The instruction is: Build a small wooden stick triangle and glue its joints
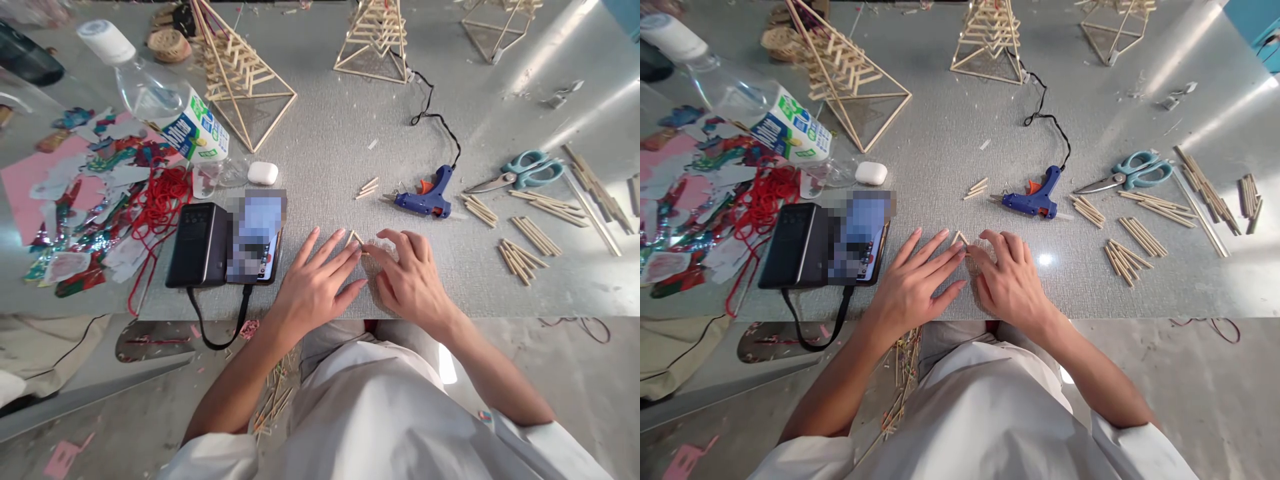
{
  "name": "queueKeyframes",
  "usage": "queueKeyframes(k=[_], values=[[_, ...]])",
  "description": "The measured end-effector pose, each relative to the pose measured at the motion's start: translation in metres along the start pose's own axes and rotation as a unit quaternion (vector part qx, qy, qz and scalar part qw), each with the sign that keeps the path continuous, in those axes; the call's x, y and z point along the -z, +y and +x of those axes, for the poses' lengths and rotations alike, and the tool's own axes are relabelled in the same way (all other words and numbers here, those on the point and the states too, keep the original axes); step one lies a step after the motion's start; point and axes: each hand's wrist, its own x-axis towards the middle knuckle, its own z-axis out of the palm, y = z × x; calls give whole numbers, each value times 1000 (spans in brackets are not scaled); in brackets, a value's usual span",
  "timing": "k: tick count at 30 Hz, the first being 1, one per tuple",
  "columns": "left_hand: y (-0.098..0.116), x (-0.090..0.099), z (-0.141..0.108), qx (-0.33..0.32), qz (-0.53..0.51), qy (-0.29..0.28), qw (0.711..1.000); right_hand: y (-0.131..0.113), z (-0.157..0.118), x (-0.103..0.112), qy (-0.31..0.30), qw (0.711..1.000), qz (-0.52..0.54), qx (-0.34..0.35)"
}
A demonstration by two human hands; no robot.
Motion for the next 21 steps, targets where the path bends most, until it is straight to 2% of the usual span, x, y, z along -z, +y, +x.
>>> queueKeyframes(k=[10, 13, 15, 17, 19, 21], values=[[0, 0, -1, 7, -13, -6, 1000, 1, -1, -1, -8, 1000, 10, -7], [-3, 1, -4, 25, -10, 39, 999, 1, 0, 0, -6, 1000, 26, -15], [-6, 5, -5, 68, 11, 98, 993, 1, 0, 0, 0, 999, 32, -15], [-7, 13, -2, 135, 40, 127, 982, 2, 0, -1, 9, 999, 34, -8], [-5, 22, 6, 204, 59, 104, 972, 3, 0, -3, 20, 999, 33, -2], [-4, 28, 19, 258, 63, 49, 963, 4, 1, -5, 29, 999, 33, -4]])
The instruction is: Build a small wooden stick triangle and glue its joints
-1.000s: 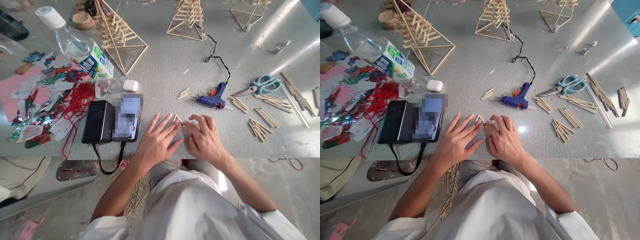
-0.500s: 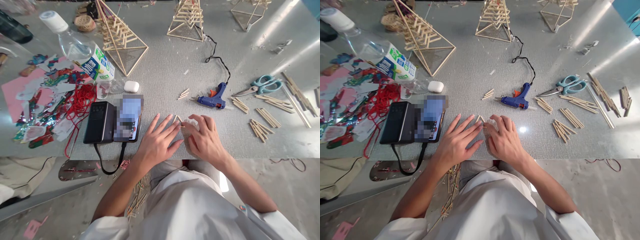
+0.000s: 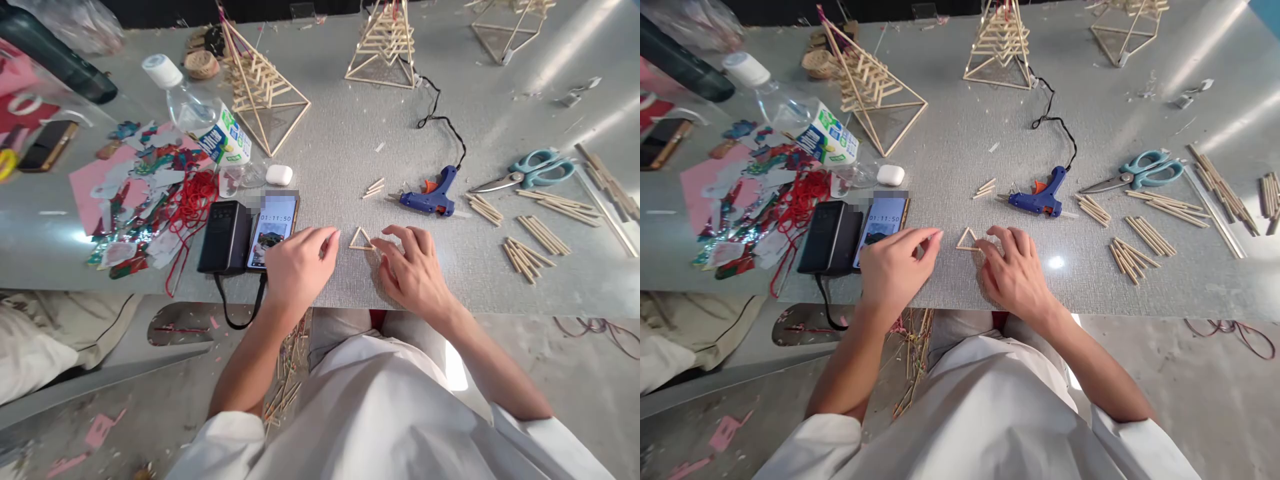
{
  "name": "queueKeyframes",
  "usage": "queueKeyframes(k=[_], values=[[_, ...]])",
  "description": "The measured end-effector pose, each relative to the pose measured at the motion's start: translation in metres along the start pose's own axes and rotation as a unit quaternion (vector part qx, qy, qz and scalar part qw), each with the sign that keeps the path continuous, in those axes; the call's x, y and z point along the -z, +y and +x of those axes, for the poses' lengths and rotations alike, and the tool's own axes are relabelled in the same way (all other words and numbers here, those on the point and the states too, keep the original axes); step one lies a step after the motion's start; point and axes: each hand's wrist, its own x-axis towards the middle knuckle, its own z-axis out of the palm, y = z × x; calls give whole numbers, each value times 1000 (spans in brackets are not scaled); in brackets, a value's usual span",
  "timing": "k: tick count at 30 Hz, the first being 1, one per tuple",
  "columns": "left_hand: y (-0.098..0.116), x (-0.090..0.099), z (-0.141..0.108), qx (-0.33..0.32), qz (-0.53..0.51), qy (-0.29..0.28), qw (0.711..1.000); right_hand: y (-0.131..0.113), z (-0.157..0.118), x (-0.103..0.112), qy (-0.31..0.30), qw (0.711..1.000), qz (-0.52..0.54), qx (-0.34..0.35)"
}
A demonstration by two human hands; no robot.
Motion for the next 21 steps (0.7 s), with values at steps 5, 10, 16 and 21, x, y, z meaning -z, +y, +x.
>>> queueKeyframes(k=[5, 10, 16, 21], values=[[9, -9, 30, 24, 13, -111, 993, 1, 1, -5, -8, 1000, -5, 15], [13, -21, 41, 26, -24, -119, 992, 4, 4, -6, -48, 997, -12, 66], [24, -21, 35, 76, -67, -139, 985, 6, 4, -6, -54, 996, -18, 74], [21, -25, 31, 81, -97, -115, 985, 8, 3, -6, -59, 995, -9, 74]])
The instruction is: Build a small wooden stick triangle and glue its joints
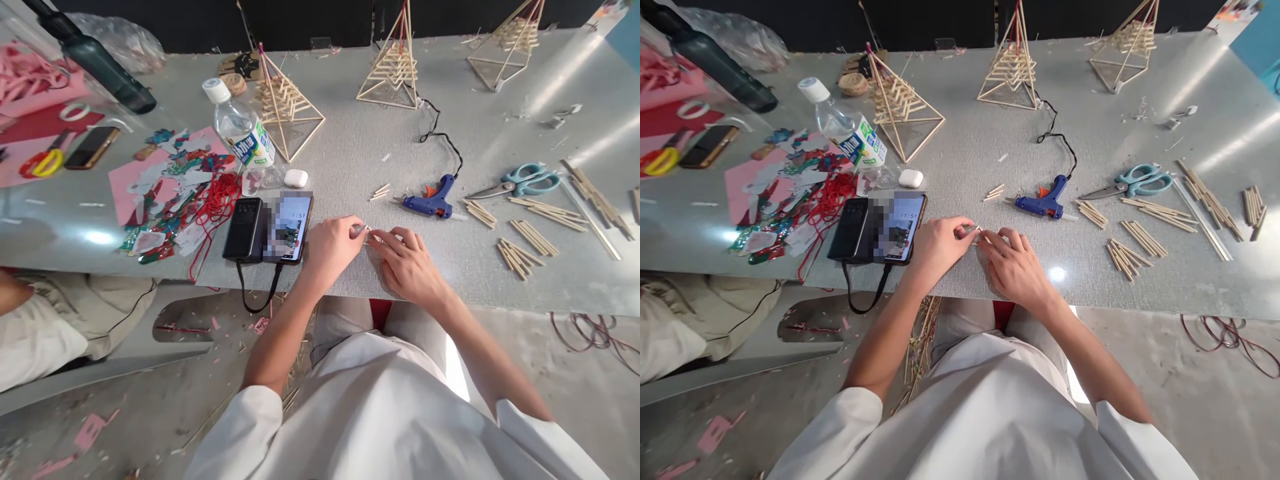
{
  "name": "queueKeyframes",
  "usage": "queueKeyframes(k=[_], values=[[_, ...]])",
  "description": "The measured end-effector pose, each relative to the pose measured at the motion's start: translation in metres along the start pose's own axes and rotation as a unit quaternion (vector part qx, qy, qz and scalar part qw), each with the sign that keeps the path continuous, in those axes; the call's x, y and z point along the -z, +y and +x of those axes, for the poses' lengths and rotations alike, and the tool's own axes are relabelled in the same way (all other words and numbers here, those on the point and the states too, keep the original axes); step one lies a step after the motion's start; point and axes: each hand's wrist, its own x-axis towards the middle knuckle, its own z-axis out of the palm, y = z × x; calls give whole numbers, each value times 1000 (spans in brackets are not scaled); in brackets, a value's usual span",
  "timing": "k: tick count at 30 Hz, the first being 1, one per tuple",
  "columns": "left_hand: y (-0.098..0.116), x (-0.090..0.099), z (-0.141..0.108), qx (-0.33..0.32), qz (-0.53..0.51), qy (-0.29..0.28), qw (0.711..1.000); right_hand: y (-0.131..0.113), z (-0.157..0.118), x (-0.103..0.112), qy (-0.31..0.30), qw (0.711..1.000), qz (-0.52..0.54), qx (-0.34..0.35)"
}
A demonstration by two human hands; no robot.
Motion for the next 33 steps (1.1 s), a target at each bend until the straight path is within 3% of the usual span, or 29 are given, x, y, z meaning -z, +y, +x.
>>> queueKeyframes(k=[18, 33], values=[[-5, -1, -6, -22, -42, -4, 999, 1, -1, -3, -15, 1000, 6, -11], [-8, -1, -4, -22, -72, -8, 997, -1, -1, -2, 6, 1000, 4, 8]])
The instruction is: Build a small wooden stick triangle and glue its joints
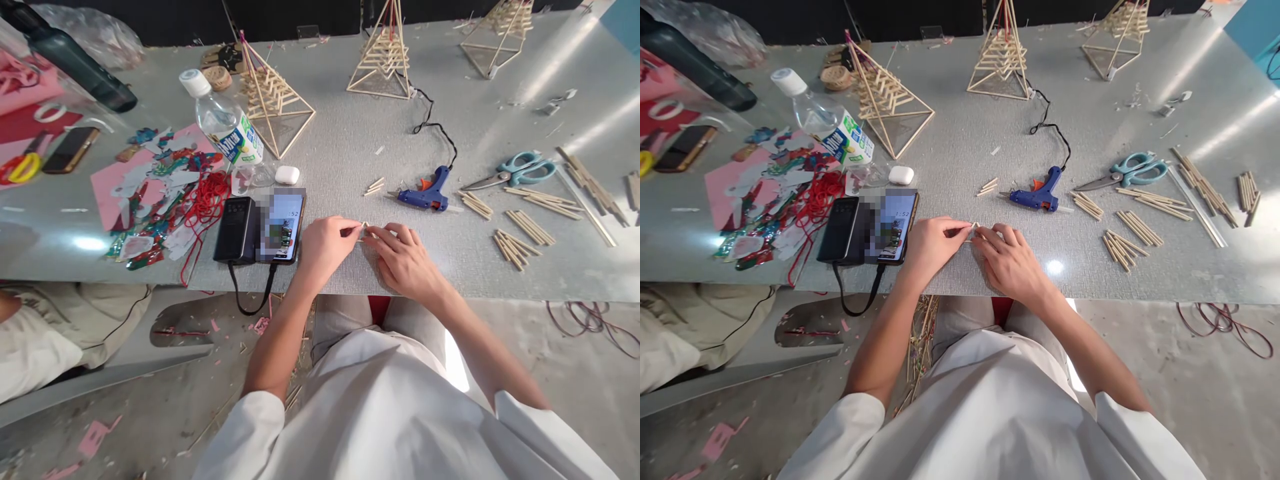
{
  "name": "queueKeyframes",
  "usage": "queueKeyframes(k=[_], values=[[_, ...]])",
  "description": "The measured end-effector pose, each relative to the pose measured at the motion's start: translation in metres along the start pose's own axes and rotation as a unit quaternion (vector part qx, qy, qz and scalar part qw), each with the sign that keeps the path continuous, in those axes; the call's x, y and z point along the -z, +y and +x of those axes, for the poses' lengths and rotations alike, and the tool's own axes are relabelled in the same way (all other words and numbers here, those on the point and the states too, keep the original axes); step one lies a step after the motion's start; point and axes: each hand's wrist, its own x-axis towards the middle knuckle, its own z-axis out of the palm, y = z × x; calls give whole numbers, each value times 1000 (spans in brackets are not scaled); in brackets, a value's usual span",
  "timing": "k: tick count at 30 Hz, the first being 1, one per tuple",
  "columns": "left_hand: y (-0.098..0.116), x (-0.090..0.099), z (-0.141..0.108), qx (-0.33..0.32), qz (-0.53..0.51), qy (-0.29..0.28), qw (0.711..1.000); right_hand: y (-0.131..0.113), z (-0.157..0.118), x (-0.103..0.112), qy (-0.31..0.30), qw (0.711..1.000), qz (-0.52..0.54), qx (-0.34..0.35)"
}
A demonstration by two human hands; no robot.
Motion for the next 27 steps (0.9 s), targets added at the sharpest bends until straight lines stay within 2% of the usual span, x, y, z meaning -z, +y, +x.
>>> queueKeyframes(k=[9, 16, 21, 27], values=[[-5, 5, 0, -4, -36, -6, 999, 0, 0, 0, -12, 1000, 4, -9], [2, 7, 6, 75, -21, -24, 997, -1, 0, 1, -28, 999, -5, -22], [6, 14, 12, 91, -6, -57, 994, -2, 2, 3, -39, 999, -5, -25], [3, 14, 17, 96, -16, -67, 993, -2, 3, 3, -45, 998, 7, -35]])
